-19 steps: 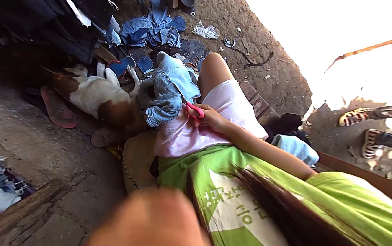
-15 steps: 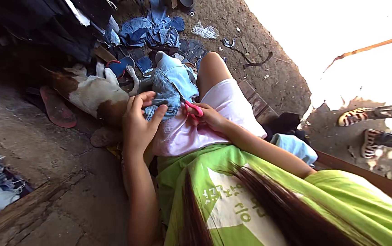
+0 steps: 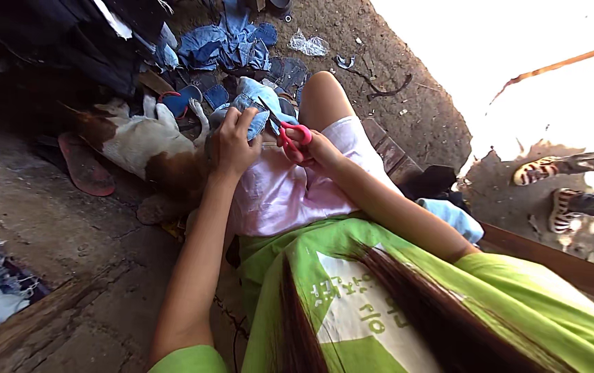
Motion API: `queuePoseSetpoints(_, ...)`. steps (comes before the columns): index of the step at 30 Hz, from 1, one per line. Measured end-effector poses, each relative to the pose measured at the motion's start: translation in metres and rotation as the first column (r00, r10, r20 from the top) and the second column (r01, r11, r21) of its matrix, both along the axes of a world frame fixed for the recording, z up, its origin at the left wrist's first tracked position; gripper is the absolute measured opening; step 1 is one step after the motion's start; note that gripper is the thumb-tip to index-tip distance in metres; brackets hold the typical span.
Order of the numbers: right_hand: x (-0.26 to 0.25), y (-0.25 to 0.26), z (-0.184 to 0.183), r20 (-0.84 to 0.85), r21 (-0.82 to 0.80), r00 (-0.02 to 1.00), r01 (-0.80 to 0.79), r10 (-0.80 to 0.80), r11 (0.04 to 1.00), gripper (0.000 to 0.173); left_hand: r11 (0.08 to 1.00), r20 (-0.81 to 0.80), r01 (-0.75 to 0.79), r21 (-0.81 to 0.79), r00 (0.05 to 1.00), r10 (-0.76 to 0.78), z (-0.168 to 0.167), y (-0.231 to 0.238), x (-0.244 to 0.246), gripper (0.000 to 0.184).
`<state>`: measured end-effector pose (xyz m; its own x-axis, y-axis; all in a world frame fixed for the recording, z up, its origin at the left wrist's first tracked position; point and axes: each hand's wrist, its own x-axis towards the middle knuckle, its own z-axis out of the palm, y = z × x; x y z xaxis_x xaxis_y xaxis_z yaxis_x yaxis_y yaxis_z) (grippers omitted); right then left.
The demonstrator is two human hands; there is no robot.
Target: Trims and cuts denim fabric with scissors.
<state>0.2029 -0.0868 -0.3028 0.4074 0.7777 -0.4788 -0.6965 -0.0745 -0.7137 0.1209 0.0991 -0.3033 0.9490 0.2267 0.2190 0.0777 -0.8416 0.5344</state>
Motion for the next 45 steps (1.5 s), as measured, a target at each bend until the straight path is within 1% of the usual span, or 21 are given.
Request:
queuePoseSetpoints(2, -0.009, -0.012, 0.003, -0.017, -0.025, 1.0, -0.014, 0.014, 1.0, 0.034, 0.997, -0.076, 0.067, 0.027, 0.995, -0.065, 0.007, -0.004, -0.006, 0.038)
queuePoseSetpoints(4, -0.025, -0.031, -0.001, 0.008, -0.043, 0.999, -0.038, 0.039, 0.998, 0.035, 0.994, -0.123, 0.109, 0.029, 0.987, -0.105, 0.01, -0.012, -0.017, 0.035)
queuePoseSetpoints(8, -0.04, -0.046, -0.006, 0.011, -0.008, 0.997, -0.079, 0.079, 0.997, 0.034, 0.983, -0.053, 0.174, 0.053, 0.984, -0.172, 0.008, -0.02, -0.035, 0.029)
queuePoseSetpoints(10, -0.042, -0.044, -0.006, 0.026, 0.015, 0.994, -0.103, 0.103, 0.995, 0.038, 0.984, -0.031, 0.169, 0.048, 0.985, -0.168, 0.012, -0.02, -0.04, 0.028)
queuePoseSetpoints(15, -0.035, -0.034, -0.011, -0.033, 0.054, 0.987, -0.154, 0.156, 0.987, 0.035, 0.988, 0.038, 0.149, 0.035, 0.988, -0.151, 0.006, -0.012, -0.051, 0.027)
queuePoseSetpoints(19, -0.039, -0.036, -0.006, 0.002, 0.022, 0.982, -0.187, 0.187, 0.982, 0.045, 0.991, 0.074, 0.128, 0.027, 0.989, -0.13, 0.002, -0.011, -0.058, 0.024)
queuePoseSetpoints(22, -0.041, -0.036, -0.002, 0.026, 0.035, 0.984, -0.176, 0.175, 0.984, 0.047, 0.992, 0.079, 0.121, 0.019, 0.989, -0.122, 0.0, -0.013, -0.061, 0.025)
queuePoseSetpoints(25, -0.044, -0.037, 0.003, 0.049, 0.074, 0.989, -0.146, 0.143, 0.987, 0.043, 0.992, 0.082, 0.126, 0.012, 0.989, -0.127, -0.002, -0.014, -0.061, 0.024)
queuePoseSetpoints(28, -0.047, -0.038, 0.005, 0.03, 0.094, 0.991, -0.131, 0.129, 0.987, 0.038, 0.992, 0.1, 0.128, 0.018, 0.987, -0.129, -0.003, -0.016, -0.061, 0.024)
queuePoseSetpoints(33, -0.046, -0.036, 0.007, 0.033, 0.029, 0.986, -0.167, 0.166, 0.985, 0.043, 0.991, 0.109, 0.133, 0.026, 0.985, -0.135, -0.003, -0.02, -0.06, 0.022)
queuePoseSetpoints(38, -0.045, -0.04, 0.009, 0.055, 0.033, 0.99, -0.129, 0.127, 0.991, 0.036, 0.99, 0.118, 0.141, 0.024, 0.983, -0.143, -0.003, -0.018, -0.061, 0.023)
queuePoseSetpoints(40, -0.045, -0.041, 0.011, 0.035, 0.012, 0.99, -0.138, 0.138, 0.99, 0.036, 0.989, 0.119, 0.144, 0.019, 0.982, -0.145, -0.003, -0.019, -0.062, 0.023)
queuePoseSetpoints(42, -0.043, -0.038, 0.011, 0.019, 0.012, 0.985, -0.169, 0.169, 0.986, 0.04, 0.989, 0.125, 0.144, 0.026, 0.981, -0.146, -0.004, -0.02, -0.063, 0.022)
queuePoseSetpoints(45, -0.037, -0.026, 0.012, 0.009, -0.001, 0.984, -0.179, 0.179, 0.984, 0.037, 0.987, 0.131, 0.156, 0.027, 0.979, -0.158, -0.002, -0.021, -0.062, 0.023)
